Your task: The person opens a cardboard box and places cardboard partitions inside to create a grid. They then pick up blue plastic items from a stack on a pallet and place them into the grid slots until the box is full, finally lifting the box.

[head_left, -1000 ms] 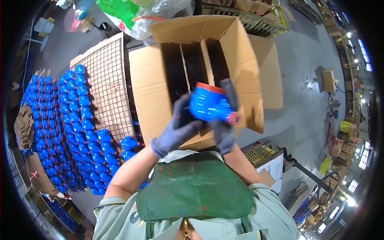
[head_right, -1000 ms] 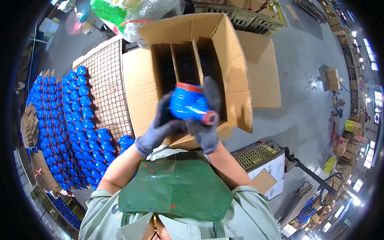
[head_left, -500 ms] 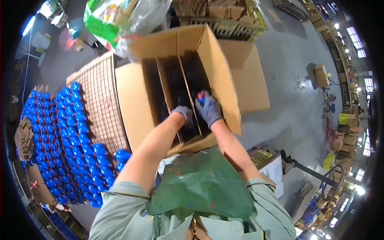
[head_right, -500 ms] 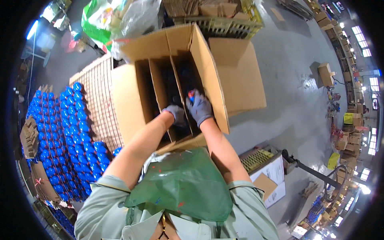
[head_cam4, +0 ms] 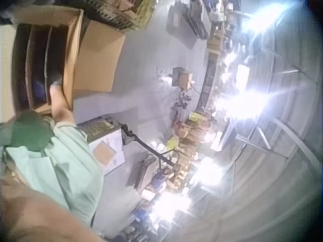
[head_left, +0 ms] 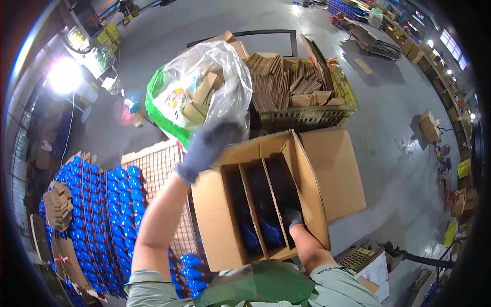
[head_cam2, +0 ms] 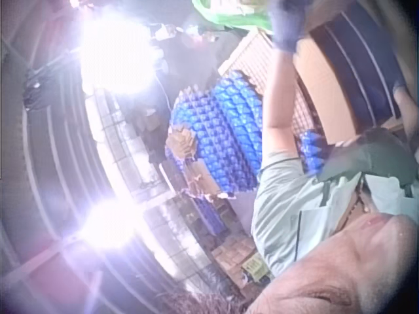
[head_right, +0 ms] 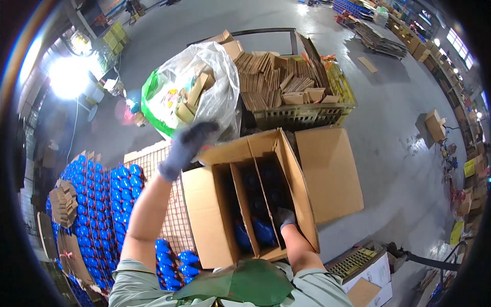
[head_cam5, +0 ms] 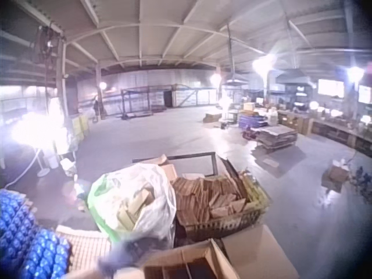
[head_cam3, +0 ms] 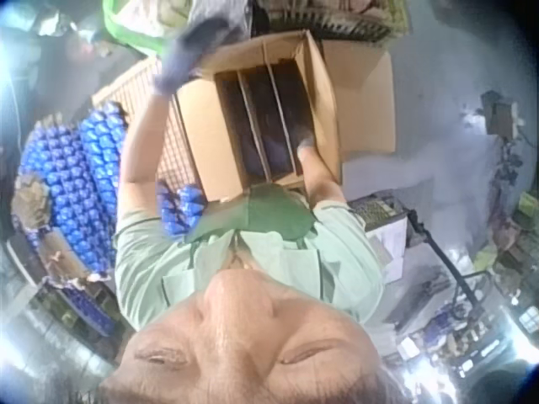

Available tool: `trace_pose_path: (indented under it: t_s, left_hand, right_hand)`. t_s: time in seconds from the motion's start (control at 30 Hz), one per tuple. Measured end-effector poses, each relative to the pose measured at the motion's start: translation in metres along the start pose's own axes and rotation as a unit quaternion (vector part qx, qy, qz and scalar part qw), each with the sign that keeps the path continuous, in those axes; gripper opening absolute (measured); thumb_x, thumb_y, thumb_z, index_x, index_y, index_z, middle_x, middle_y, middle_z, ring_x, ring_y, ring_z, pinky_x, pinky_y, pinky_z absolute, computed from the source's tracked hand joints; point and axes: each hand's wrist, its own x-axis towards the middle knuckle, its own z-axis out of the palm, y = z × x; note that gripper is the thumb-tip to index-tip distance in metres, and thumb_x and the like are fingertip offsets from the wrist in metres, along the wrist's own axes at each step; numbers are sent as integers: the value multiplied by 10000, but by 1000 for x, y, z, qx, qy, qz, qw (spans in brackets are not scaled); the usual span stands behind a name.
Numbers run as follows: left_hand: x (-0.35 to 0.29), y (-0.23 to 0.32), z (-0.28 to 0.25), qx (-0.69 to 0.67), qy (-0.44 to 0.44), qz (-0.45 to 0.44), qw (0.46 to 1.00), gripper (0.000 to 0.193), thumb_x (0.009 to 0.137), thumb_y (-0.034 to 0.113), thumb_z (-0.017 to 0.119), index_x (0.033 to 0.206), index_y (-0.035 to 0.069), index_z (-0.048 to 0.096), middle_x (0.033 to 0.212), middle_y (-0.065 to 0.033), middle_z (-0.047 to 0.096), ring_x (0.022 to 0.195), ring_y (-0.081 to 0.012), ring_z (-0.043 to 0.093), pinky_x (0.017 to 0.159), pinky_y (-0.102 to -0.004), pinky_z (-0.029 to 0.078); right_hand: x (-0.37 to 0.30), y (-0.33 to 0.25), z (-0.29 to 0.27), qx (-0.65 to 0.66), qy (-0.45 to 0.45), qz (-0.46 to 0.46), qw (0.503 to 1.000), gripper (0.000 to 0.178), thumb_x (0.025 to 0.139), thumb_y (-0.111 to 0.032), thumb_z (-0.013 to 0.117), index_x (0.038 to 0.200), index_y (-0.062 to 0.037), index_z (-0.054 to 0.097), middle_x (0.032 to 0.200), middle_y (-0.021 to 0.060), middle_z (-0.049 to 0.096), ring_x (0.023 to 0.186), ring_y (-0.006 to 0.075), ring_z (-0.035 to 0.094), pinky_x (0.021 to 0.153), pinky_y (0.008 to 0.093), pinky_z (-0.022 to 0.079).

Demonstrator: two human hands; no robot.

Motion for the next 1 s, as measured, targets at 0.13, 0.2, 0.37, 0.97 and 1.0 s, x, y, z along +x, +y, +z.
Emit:
trace_pose_path:
  t_s: [0.13, 0.2, 0.37, 0.97, 1.0]
  left_hand:
    - [69, -127, -115, 423, 124, -212, 872, 619, 858, 417, 659, 1359, 71, 548, 1183, -213, 685, 1134, -363, 645, 979, -446, 487]
    - [83, -166, -118, 416, 25, -343, 842, 808, 819, 561, 676, 1418, 60, 467, 1317, -229, 609, 1234, -353, 584, 1017, -423, 467]
    - [107, -253, -80, 5, 65, -316, 947, 1026, 752, 545, 762, 1503, -5, 330, 1234, -170, 644, 1072, -259, 643, 882, -389, 526]
    - [28, -259, -171, 146, 154, -208, 955, 510, 862, 241, 683, 1324, 65, 557, 1194, -167, 646, 1111, -317, 604, 991, -397, 450]
    - [36, -251, -192, 205, 184, -157, 948, 522, 853, 235, 680, 1334, 76, 555, 1214, -173, 640, 1134, -327, 599, 997, -396, 448]
  right_hand:
    - [-14, -48, -17, -26, -37, -30, 999, 341, 937, -360, 516, 1130, -137, 688, 1028, 184, 720, 964, 364, 690, 811, 459, 548]
    - [-9, -36, 1, -86, 2, -92, 992, 262, 944, -251, 506, 1082, -125, 690, 1014, 163, 724, 927, 343, 698, 778, 447, 555]
    - [13, 105, 81, 435, 109, 93, 889, 262, 971, -204, 501, 1102, -95, 700, 1107, 230, 686, 1038, 321, 657, 887, 420, 514]
    - [-10, -47, -10, 383, 121, 163, 901, 305, 940, -211, 628, 1198, -49, 637, 1147, 225, 671, 1043, 334, 659, 932, 371, 515]
    - [6, -32, 3, 444, 174, 94, 874, 317, 941, -151, 624, 1239, -41, 618, 1159, 193, 668, 1036, 290, 645, 922, 344, 512]
